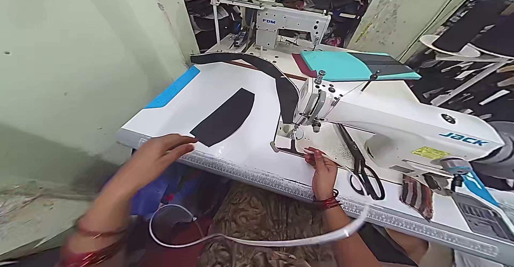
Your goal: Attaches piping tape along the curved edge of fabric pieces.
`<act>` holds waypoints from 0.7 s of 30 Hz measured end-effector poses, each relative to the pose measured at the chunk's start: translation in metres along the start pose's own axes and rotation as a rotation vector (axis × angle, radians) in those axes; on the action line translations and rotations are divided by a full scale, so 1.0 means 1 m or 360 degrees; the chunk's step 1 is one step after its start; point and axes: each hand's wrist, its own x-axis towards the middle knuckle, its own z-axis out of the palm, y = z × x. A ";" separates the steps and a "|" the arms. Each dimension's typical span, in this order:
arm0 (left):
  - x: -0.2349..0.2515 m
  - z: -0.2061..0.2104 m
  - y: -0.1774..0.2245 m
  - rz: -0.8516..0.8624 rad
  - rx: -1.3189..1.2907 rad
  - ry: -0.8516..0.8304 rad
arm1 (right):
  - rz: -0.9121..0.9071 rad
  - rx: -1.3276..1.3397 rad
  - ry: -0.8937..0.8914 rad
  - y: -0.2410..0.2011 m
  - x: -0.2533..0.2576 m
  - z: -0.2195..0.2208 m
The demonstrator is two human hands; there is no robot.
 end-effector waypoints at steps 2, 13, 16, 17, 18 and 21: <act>0.042 0.044 0.003 -0.0117 0.0114 -0.0046 | -0.0028 -0.0041 -0.0052 0.000 -0.001 -0.002; 0.092 0.126 0.003 0.0031 0.0575 0.0386 | 0.0006 -0.0072 -0.0115 -0.003 -0.008 -0.005; 0.072 0.121 0.034 0.0141 0.0438 0.0184 | 0.0044 -0.0111 -0.0097 -0.008 -0.006 -0.003; 0.063 0.119 0.050 0.0135 0.0396 -0.0112 | 0.0048 -0.0107 -0.0089 -0.008 -0.006 -0.003; 0.057 0.120 0.062 0.0160 0.0372 -0.0399 | 0.0045 -0.0106 -0.0084 -0.008 -0.006 -0.003; 0.056 0.129 0.076 0.0289 0.0377 -0.0759 | 0.0053 -0.0107 -0.0087 -0.007 -0.007 -0.002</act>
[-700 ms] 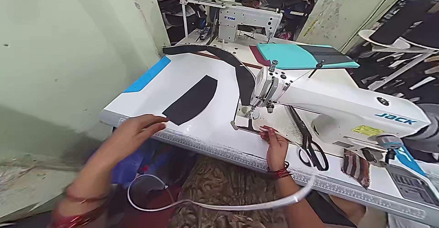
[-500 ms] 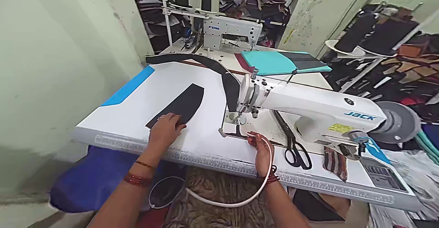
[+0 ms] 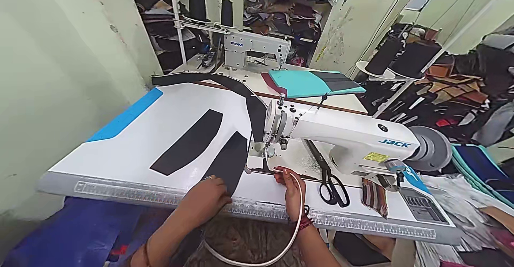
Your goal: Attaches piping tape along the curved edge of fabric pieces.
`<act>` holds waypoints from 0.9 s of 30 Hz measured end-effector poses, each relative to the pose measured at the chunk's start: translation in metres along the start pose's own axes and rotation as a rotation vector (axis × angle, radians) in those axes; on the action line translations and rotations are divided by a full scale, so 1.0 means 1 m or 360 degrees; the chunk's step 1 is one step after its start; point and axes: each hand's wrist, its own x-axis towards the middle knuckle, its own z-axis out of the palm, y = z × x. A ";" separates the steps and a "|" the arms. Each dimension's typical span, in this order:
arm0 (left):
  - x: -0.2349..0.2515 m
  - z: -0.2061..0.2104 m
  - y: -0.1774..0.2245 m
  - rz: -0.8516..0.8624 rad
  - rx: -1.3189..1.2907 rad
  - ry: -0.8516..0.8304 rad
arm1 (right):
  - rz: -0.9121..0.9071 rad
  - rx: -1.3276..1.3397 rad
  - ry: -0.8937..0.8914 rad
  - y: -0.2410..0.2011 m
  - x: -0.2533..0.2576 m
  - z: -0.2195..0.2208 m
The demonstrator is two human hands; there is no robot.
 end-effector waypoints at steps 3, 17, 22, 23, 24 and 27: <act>0.028 -0.004 -0.004 -0.0114 -0.0084 0.0260 | -0.0029 -0.0027 -0.0006 0.001 0.000 0.001; 0.056 0.076 0.021 0.0430 -0.0013 0.0888 | -0.0380 -0.0201 -0.0128 0.009 -0.009 -0.003; 0.072 0.071 0.028 0.0236 0.0042 0.0865 | -0.0831 -0.0622 -0.0280 0.016 -0.009 -0.004; 0.075 0.069 0.028 0.0227 0.0051 0.0861 | -0.0863 -0.0672 -0.0303 0.016 -0.009 -0.004; 0.078 0.068 0.027 0.0229 0.0049 0.0852 | -0.0884 -0.0706 -0.0321 0.017 -0.010 -0.004; 0.083 0.062 0.022 0.0263 0.0031 0.0783 | -0.0938 -0.0776 -0.0354 0.018 -0.011 -0.004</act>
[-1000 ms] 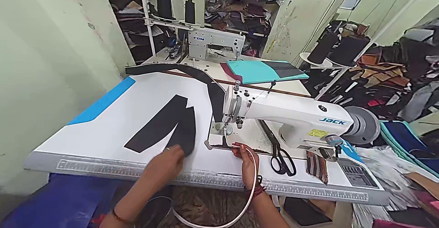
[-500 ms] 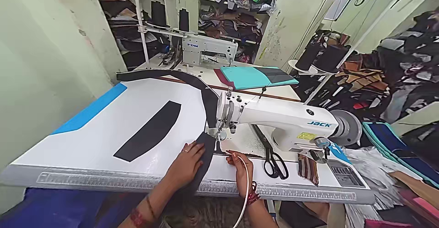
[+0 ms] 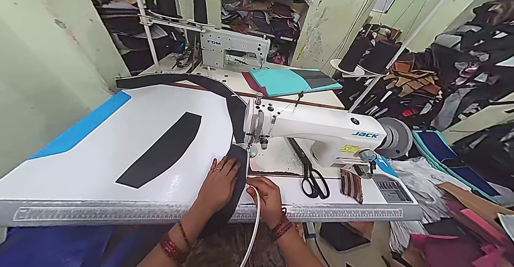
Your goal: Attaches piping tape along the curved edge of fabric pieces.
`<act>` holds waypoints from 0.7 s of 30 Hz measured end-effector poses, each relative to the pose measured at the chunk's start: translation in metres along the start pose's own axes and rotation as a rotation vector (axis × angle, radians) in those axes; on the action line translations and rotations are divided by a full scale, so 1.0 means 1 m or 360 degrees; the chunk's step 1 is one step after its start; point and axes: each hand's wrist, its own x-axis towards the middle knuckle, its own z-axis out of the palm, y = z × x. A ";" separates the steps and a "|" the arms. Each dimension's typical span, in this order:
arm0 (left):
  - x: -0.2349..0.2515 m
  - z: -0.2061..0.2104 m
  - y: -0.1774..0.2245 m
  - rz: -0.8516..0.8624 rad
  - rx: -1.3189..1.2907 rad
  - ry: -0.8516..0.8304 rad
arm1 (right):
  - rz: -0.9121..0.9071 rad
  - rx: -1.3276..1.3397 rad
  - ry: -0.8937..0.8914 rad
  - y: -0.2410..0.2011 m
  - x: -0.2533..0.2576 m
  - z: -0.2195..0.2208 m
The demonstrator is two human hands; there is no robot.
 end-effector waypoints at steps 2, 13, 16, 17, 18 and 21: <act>0.001 -0.002 -0.004 0.0024 -0.0020 -0.0038 | -0.0017 -0.0044 -0.0026 0.000 -0.001 0.000; -0.001 -0.005 -0.009 0.0128 -0.0042 -0.0045 | -0.0157 -0.0177 -0.0035 -0.001 -0.004 0.002; -0.002 -0.006 -0.010 0.0147 -0.0035 -0.0045 | -0.0155 -0.0194 -0.0042 -0.002 -0.004 0.001; -0.003 -0.006 -0.009 0.0137 -0.0032 -0.0042 | -0.0149 -0.0193 -0.0043 -0.003 -0.004 0.001; -0.003 -0.006 -0.007 0.0123 -0.0032 -0.0038 | -0.0146 -0.0194 -0.0043 -0.003 -0.004 0.000; -0.002 -0.004 -0.005 0.0087 -0.0014 -0.0026 | -0.0164 -0.0205 -0.0039 -0.003 -0.005 0.001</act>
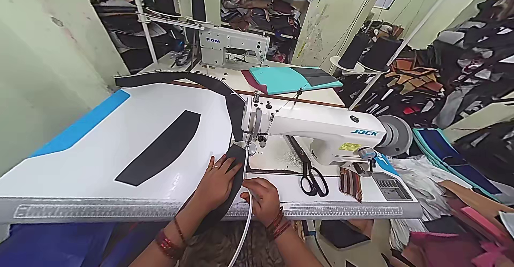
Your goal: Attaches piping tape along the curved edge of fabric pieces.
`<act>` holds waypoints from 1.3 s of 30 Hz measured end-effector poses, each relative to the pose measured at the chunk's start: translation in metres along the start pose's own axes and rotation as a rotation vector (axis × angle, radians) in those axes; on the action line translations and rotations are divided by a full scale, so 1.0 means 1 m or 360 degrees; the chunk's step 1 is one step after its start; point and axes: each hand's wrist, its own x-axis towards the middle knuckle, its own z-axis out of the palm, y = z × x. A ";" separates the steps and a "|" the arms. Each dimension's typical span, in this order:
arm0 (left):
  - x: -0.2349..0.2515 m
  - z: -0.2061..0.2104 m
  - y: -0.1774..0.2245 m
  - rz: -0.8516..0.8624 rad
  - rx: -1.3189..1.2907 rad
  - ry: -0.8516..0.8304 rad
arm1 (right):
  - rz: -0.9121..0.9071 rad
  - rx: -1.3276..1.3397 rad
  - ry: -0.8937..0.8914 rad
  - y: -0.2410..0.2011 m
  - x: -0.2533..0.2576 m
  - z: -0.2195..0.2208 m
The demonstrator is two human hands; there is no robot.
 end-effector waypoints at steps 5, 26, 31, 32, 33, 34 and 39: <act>0.004 0.000 0.000 -0.0013 0.0004 0.0006 | 0.0006 -0.0042 -0.0033 -0.002 0.000 -0.001; -0.002 -0.013 -0.002 -0.0098 -0.0028 -0.0129 | -0.0090 -0.0270 -0.0119 -0.004 -0.003 0.000; -0.006 -0.010 -0.006 -0.0064 -0.0008 -0.0036 | -0.0091 -0.0266 -0.0109 -0.005 -0.003 0.000; -0.006 -0.010 -0.007 -0.0061 0.0000 -0.0031 | -0.0089 -0.0266 -0.0109 -0.005 -0.002 0.000; -0.006 -0.011 -0.007 -0.0062 0.0001 -0.0037 | -0.0088 -0.0266 -0.0109 -0.005 -0.002 0.000; -0.007 -0.011 -0.008 -0.0062 0.0000 -0.0038 | -0.0087 -0.0267 -0.0109 -0.005 -0.002 0.000; -0.009 -0.010 -0.007 -0.0044 -0.0003 -0.0008 | -0.0100 -0.0288 -0.0105 -0.005 -0.003 0.000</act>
